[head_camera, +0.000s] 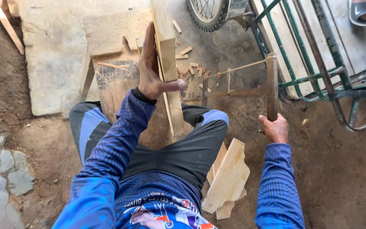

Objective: The person sits on the ground and uses a bow saw to cut a piece of light-colored wood held between their legs. They repeatedly saw through the wood, creating sawdust, and adjust the wood's position to continue cutting.

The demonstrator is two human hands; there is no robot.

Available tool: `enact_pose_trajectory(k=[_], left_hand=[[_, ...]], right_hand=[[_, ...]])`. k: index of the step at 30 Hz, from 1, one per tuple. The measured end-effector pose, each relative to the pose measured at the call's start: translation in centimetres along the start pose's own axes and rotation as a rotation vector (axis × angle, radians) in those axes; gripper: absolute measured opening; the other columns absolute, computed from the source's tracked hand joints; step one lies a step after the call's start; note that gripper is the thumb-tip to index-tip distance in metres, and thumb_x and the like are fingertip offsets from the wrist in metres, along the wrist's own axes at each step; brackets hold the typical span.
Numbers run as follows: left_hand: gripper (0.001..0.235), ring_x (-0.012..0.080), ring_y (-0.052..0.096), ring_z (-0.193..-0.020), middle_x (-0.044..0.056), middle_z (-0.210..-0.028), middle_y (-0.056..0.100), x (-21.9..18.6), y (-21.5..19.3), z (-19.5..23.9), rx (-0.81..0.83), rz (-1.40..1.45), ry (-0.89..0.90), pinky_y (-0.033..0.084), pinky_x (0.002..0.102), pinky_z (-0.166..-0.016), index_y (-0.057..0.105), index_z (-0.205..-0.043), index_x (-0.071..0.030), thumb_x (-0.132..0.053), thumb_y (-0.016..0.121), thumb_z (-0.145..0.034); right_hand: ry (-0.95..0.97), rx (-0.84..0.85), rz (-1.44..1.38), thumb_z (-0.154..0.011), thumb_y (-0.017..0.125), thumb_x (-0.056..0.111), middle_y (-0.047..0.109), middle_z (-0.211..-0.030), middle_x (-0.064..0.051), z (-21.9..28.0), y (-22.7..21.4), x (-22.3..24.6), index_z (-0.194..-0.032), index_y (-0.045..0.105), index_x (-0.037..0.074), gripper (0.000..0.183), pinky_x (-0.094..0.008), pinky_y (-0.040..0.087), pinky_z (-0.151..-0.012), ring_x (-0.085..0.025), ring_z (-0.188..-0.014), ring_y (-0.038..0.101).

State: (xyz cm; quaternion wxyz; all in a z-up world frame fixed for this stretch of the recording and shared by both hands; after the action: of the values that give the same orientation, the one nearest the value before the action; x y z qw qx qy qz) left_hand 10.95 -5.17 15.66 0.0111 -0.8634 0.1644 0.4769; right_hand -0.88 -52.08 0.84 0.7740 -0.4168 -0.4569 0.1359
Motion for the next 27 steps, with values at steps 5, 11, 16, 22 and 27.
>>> enact_pose_trajectory(k=[5,11,16,22,27], left_hand=[[0.147,0.024,0.039,-0.158,0.01,-0.173,0.031,2.0,-0.6,1.2,-0.058,0.022,-0.129,0.032,0.039,-0.134,0.004,-0.17,-0.013,-0.015,0.102,-0.061],[0.15,0.0232,0.04,-0.157,0.011,-0.171,0.037,4.4,-1.4,2.3,-0.107,0.039,-0.201,0.031,0.038,-0.133,0.007,-0.172,-0.011,-0.01,0.102,-0.055],[0.152,0.0217,0.041,-0.155,0.011,-0.17,0.038,6.1,-1.8,3.1,-0.115,0.026,-0.217,0.033,0.036,-0.131,0.007,-0.171,-0.011,-0.008,0.102,-0.053],[0.151,0.0212,0.044,-0.152,0.01,-0.168,0.041,7.0,-2.4,3.4,-0.137,0.103,-0.249,0.035,0.037,-0.13,0.008,-0.171,-0.013,-0.005,0.101,-0.053],[0.152,0.0226,0.05,-0.147,0.009,-0.164,0.046,9.0,-4.0,3.3,-0.185,0.178,-0.331,0.038,0.038,-0.126,0.007,-0.17,-0.017,-0.003,0.099,-0.049]], right_hand=[[-0.019,-0.021,-0.01,-0.08,0.084,0.036,0.075,-0.089,-0.014,0.1,0.4,-1.0,-0.101,0.073,0.002,0.041,-0.04,0.054,-0.076,-0.025,-0.083,0.071],[-0.007,-0.021,0.021,-0.081,0.085,0.037,0.075,-0.09,-0.015,0.2,1.1,-0.7,-0.101,0.073,0.003,0.041,-0.042,0.054,-0.077,-0.026,-0.084,0.072],[-0.011,-0.02,0.026,-0.079,0.085,0.037,0.075,-0.091,-0.014,0.3,1.5,0.3,-0.101,0.074,0.004,0.041,-0.042,0.055,-0.078,-0.026,-0.086,0.073],[-0.026,0.005,0.063,-0.079,0.085,0.038,0.075,-0.09,-0.015,-0.2,1.5,1.4,-0.1,0.073,0.005,0.041,-0.042,0.055,-0.077,-0.028,-0.084,0.073],[-0.01,0.021,0.054,-0.08,0.084,0.037,0.074,-0.087,-0.015,-0.2,1.2,1.6,-0.098,0.072,0.004,0.04,-0.042,0.055,-0.075,-0.027,-0.081,0.071]])
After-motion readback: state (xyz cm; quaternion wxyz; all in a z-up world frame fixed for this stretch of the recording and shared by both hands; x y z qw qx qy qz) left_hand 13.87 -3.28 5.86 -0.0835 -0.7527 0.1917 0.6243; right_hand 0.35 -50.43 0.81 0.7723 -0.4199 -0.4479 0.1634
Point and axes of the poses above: each hand's wrist, its own z-axis away from the middle knuckle, its own y-axis out of the palm, x = y × z, the point moved 5 cm from there along -z, towards the middle knuckle
